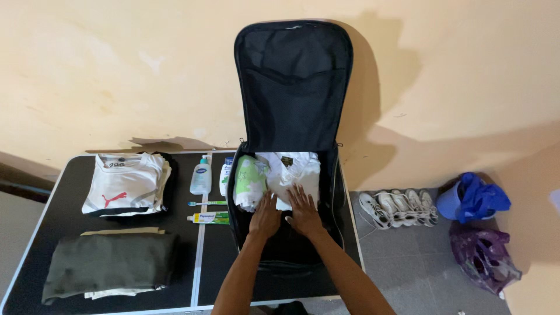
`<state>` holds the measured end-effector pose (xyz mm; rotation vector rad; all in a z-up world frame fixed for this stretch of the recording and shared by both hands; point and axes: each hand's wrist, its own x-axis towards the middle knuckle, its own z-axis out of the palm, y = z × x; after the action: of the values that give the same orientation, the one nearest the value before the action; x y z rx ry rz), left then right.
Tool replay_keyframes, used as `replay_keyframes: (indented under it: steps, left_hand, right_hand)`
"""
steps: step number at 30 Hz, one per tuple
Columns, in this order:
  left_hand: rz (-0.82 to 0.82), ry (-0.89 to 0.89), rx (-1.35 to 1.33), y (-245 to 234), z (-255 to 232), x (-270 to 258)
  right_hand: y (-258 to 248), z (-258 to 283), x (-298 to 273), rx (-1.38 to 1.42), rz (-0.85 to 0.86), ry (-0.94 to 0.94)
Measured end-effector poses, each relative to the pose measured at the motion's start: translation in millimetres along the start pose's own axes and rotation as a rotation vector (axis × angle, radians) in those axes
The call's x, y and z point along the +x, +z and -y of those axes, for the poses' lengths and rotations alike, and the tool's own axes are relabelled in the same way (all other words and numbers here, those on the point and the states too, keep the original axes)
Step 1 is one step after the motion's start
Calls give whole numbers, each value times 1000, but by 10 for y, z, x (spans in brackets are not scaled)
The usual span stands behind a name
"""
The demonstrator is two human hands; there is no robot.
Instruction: The person unpacks folded clothes from a black suitcase placed on a table. They remove a dark garment, a white t-shirt, a white shirt, and a brown t-shirt one by one, placing each on the table beside the suitcase. The suitcase remains open throughout the sequence.
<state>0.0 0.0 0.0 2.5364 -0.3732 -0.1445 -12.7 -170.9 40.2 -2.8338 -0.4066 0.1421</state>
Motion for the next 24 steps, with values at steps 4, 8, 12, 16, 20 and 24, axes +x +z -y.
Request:
replay_keyframes:
  steps: [4, 8, 12, 16, 20, 24]
  left_hand:
    - [-4, -8, 40, 209, 171, 126]
    - [-30, -41, 9, 367, 209, 120]
    - [-30, -90, 54, 401, 283, 137]
    - [-53, -133, -15, 350, 311, 142]
    - [3, -182, -36, 219, 260, 158]
    - [19, -116, -58, 141, 263, 116]
  right_hand:
    - [102, 56, 172, -95, -19, -5]
    - [260, 44, 276, -117, -35, 15]
    - [488, -61, 375, -216, -294, -58]
    - [663, -210, 397, -133, -333, -132]
    - [613, -270, 439, -152, -302, -138]
    - [438, -240, 418, -37, -215, -135]
